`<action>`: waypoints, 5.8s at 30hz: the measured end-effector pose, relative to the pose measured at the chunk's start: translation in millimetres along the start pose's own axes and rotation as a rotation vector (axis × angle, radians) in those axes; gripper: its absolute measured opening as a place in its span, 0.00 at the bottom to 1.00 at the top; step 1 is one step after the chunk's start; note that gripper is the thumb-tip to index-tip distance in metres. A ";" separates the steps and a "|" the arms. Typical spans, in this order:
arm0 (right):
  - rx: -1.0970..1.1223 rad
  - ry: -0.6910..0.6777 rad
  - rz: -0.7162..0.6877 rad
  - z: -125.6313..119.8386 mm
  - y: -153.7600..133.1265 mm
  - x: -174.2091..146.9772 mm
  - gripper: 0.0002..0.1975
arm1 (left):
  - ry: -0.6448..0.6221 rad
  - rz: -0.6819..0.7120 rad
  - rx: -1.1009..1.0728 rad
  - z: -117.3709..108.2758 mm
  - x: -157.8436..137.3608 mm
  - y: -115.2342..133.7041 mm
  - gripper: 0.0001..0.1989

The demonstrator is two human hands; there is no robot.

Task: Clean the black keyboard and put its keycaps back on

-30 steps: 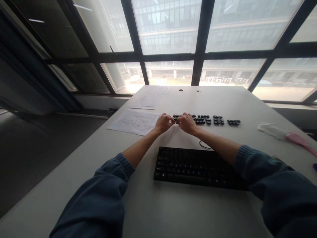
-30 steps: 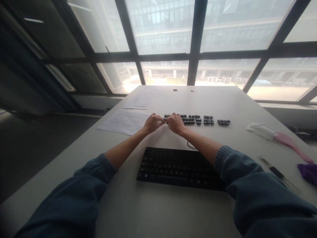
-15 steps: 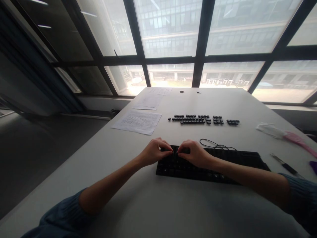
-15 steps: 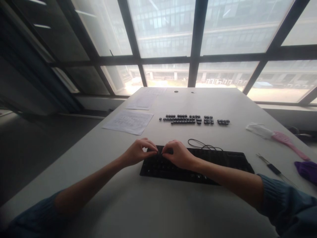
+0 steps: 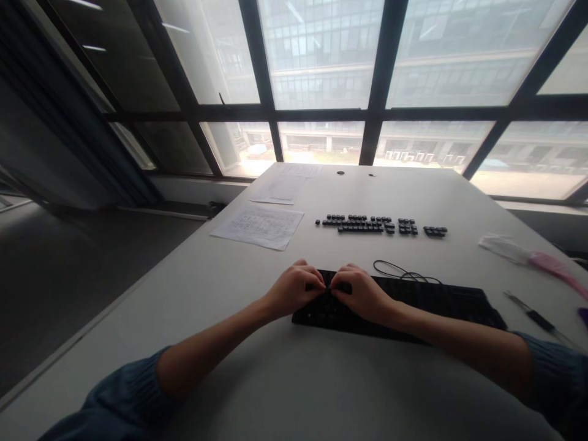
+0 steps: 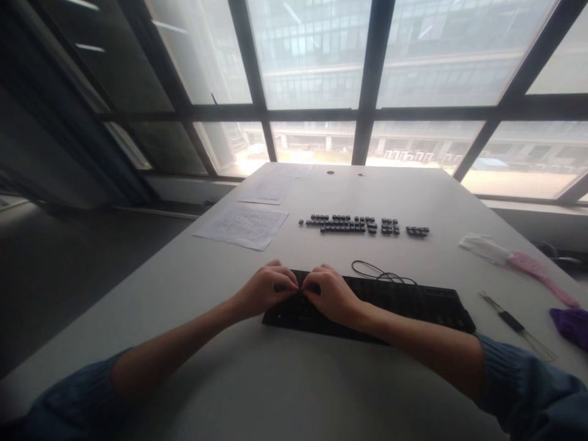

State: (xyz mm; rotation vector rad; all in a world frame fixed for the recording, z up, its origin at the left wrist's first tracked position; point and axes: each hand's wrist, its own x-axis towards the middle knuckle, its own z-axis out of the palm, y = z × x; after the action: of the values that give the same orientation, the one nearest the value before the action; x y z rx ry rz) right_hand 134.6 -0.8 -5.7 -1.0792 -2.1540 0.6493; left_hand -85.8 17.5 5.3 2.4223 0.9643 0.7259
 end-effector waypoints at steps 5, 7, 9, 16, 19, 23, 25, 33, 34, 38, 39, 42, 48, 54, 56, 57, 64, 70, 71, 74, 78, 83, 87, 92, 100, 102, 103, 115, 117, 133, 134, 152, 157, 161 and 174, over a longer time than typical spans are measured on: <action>-0.046 0.004 -0.080 2.5 1.1 -1.9 0.07 | -0.032 0.048 0.069 -2.0 -3.0 0.8 0.05; -0.096 -0.016 -0.119 1.7 -0.3 -3.1 0.05 | -0.051 0.076 0.112 -3.9 -5.7 2.2 0.06; -0.165 -0.037 -0.148 0.0 -3.4 -4.4 0.05 | -0.049 0.106 0.158 -4.7 -9.2 3.7 0.08; -0.268 -0.088 -0.160 -4.2 -10.3 -4.7 0.08 | -0.043 0.139 0.232 -0.1 -14.5 7.8 0.11; -0.271 -0.103 -0.147 -3.4 -10.8 -5.8 0.08 | -0.053 0.122 0.218 1.3 -14.3 9.4 0.11; -0.285 -0.101 -0.153 -2.7 -11.6 -7.6 0.07 | -0.046 0.082 0.158 -0.4 -13.0 9.9 0.11; -0.273 -0.102 -0.162 -5.8 -6.7 -3.2 0.05 | -0.039 0.050 0.112 -3.4 -6.9 6.8 0.10; -0.412 0.195 0.074 -51.2 78.7 72.7 0.05 | 0.173 -0.104 0.177 -4.9 94.3 -46.8 0.09; -0.459 0.198 0.098 -55.4 89.2 82.5 0.06 | 0.178 -0.127 0.202 -1.5 110.5 -54.5 0.09; -0.577 0.129 0.105 -58.0 112.8 106.3 0.07 | 0.144 -0.194 0.266 14.8 158.7 -76.7 0.07; -0.594 0.111 0.093 -56.1 114.9 109.2 0.07 | 0.136 -0.198 0.271 18.5 165.6 -80.1 0.08; -0.638 0.070 0.059 -49.5 117.4 115.6 0.07 | 0.118 -0.199 0.286 26.3 177.0 -86.3 0.08; -0.648 0.044 0.083 -45.9 116.0 126.6 0.12 | 0.101 -0.196 0.294 27.2 183.0 -83.9 0.07; -0.484 0.163 0.063 -49.2 94.1 108.6 0.07 | 0.156 -0.168 0.162 3.9 146.2 -58.0 0.07; -0.343 0.189 0.037 -49.9 78.3 91.1 0.04 | 0.157 -0.141 0.083 -5.2 121.0 -41.6 0.08; -0.280 0.179 0.027 -50.1 69.2 80.6 0.03 | 0.143 -0.125 0.052 -8.9 107.4 -32.3 0.07; -0.049 0.023 0.025 -42.3 15.6 4.1 0.04 | -0.002 -0.119 -0.143 -6.0 33.6 17.5 0.04; 0.010 -0.003 0.075 -26.8 11.0 -18.3 0.06 | -0.034 -0.114 -0.176 11.0 18.6 18.1 0.05; 0.016 0.000 0.080 -25.2 11.2 -18.5 0.06 | -0.033 -0.114 -0.177 12.3 18.6 17.3 0.05; 0.017 0.006 0.086 -22.7 10.4 -18.1 0.06 | -0.020 -0.106 -0.160 14.9 18.6 15.9 0.06; -0.012 0.020 0.055 -21.3 9.2 -20.0 0.06 | 0.013 -0.063 -0.109 19.7 16.2 15.6 0.06; -0.021 0.049 0.001 -17.0 11.2 -24.5 0.06 | 0.024 0.003 -0.020 25.8 12.2 15.9 0.05; -0.030 0.067 -0.046 -14.2 11.1 -28.1 0.07 | 0.003 0.061 0.054 24.0 10.9 17.3 0.06; -0.137 0.048 -0.076 -15.0 8.1 -33.3 0.06 | -0.045 0.148 0.173 18.5 10.8 21.0 0.07; -0.280 0.005 -0.099 -15.2 4.0 -32.3 0.08 | -0.072 0.214 0.248 18.6 9.5 22.3 0.11; -0.295 0.000 -0.100 -14.9 3.6 -32.2 0.07 | -0.070 0.211 0.251 19.8 8.7 21.3 0.10; -0.298 0.002 -0.099 -14.8 3.8 -32.3 0.07 | -0.067 0.208 0.251 20.7 8.3 20.7 0.10; -0.270 -0.012 -0.078 -20.9 0.8 -33.5 0.05 | -0.019 0.108 0.087 22.0 9.8 22.2 0.11; -0.242 0.020 -0.064 -29.6 7.4 -27.9 0.04 | 0.018 0.058 0.033 17.0 17.1 17.4 0.10; -0.655 0.080 0.104 -75.4 133.3 103.8 0.08 | 0.092 -0.204 0.329 47.8 200.5 -66.2 0.09; -0.654 0.071 0.095 -73.8 134.7 105.0 0.09 | 0.086 -0.204 0.334 50.4 201.9 -67.9 0.09; -0.074 0.182 0.033 -72.2 50.6 12.6 0.02 | 0.096 -0.065 -0.032 5.0 96.7 11.9 0.06; 0.050 0.095 0.098 -56.7 27.7 -31.1 0.04 | 0.019 -0.113 -0.129 22.5 49.6 37.0 0.04; 0.062 0.081 0.133 -47.1 25.2 -38.9 0.04 | -0.006 -0.132 -0.129 33.3 40.2 39.3 0.06; 0.020 0.080 0.112 -41.5 23.3 -42.0 0.04 | 0.016 -0.015 -0.009 43.8 32.8 33.6 0.05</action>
State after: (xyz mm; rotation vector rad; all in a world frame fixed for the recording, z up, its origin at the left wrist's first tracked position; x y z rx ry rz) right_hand 196.0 -16.9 -6.5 -1.2015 -2.0265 0.6656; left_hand -22.2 10.3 0.5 2.4026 0.9829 0.7440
